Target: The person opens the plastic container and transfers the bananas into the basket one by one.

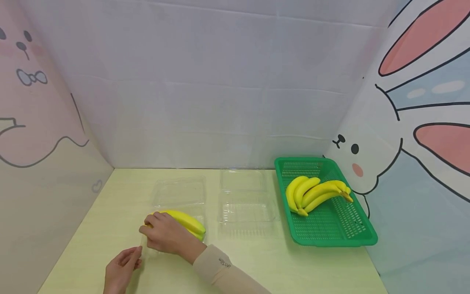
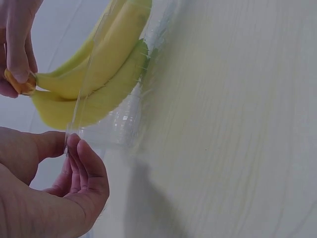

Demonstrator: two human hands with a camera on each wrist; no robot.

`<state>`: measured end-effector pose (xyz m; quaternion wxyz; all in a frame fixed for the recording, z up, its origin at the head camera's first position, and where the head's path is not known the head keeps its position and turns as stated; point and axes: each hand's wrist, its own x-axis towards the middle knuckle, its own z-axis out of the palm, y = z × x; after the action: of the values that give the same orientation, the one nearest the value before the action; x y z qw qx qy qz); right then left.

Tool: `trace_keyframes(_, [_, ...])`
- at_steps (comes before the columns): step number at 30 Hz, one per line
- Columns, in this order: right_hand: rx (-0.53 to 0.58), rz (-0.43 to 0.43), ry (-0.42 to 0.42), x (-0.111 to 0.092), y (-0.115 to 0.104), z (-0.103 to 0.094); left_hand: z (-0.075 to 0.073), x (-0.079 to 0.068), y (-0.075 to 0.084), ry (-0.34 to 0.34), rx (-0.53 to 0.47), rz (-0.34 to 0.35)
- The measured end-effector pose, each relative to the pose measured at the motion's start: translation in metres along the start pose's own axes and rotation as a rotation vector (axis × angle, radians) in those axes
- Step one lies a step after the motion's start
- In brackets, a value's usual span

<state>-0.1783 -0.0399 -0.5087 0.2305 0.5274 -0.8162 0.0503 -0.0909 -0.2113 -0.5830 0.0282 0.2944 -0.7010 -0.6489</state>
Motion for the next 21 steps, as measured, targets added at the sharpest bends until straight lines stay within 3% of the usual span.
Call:
trace_keyframes(8, [-0.011, -0.006, 0.018, 0.001, 0.002, -0.009, 0.001, 0.002, -0.002, 0.017, 0.021, -0.005])
trace_keyframes(21, [-0.038, 0.015, -0.028, -0.004, 0.006, -0.022, 0.004, 0.005, -0.005, 0.031, 0.068, 0.000])
